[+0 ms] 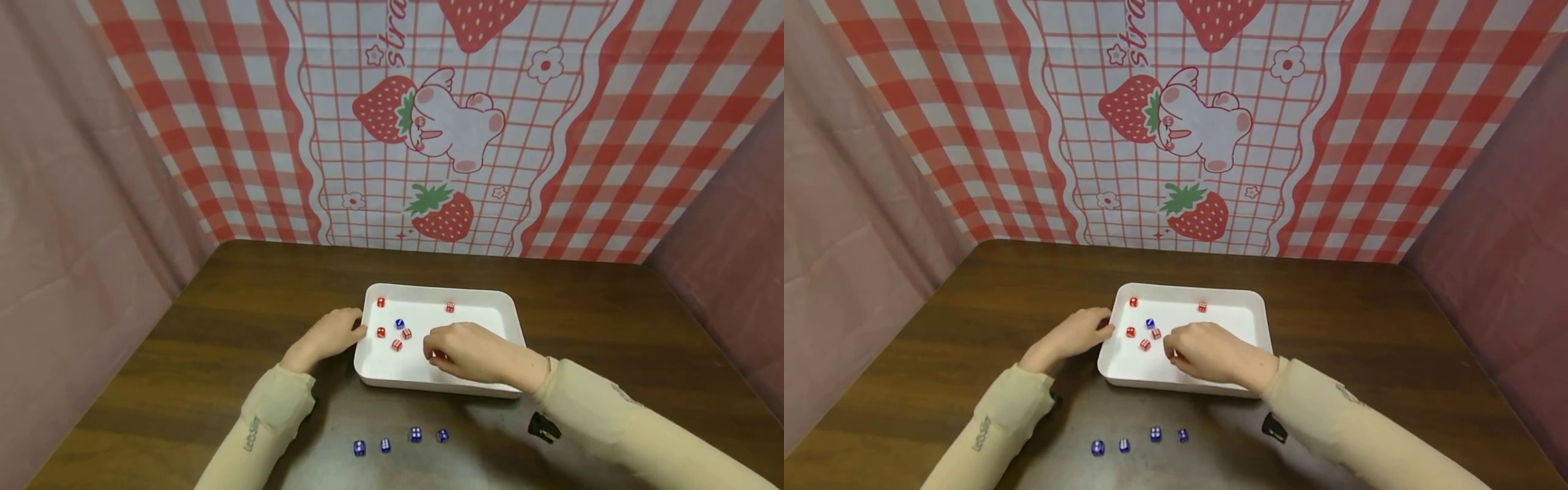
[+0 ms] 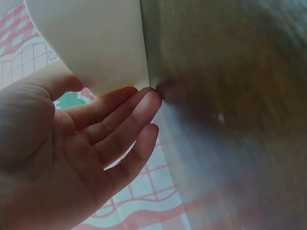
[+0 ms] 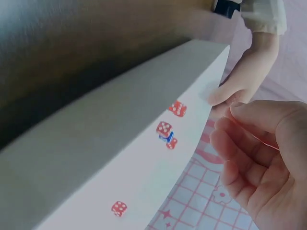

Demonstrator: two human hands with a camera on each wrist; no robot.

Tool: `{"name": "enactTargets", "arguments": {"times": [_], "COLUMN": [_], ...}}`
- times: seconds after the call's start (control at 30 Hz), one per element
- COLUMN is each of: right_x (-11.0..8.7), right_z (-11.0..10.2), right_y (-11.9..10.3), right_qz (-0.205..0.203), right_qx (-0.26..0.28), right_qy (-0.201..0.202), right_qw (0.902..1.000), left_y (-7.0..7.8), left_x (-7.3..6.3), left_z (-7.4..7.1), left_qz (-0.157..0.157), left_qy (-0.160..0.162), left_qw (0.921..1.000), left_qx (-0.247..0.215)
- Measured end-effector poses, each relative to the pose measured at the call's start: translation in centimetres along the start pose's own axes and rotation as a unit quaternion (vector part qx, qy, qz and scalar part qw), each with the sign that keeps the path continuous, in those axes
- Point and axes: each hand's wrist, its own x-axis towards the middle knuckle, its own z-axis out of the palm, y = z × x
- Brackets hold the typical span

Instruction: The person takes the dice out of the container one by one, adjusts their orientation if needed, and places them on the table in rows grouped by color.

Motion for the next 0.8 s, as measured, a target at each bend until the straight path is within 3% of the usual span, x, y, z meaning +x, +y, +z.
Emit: {"name": "enactTargets", "arguments": {"times": [0.37,0.8], "right_x": [2.1,4.2], "right_z": [0.0,0.2], "right_y": [1.3,3.0], "right_qz": [-0.002,0.025], "right_qx": [-0.025,-0.034], "right_qy": [0.003,-0.002], "right_qw": [0.9997,0.9991], "left_y": [0.0,0.0], "left_x": [-0.1,0.0], "left_z": [-0.2,-0.1], "left_qz": [0.000,0.003], "left_qy": [-0.001,0.003], "left_qw": [1.0000,1.0000], "left_qx": [-0.007,-0.009]}}
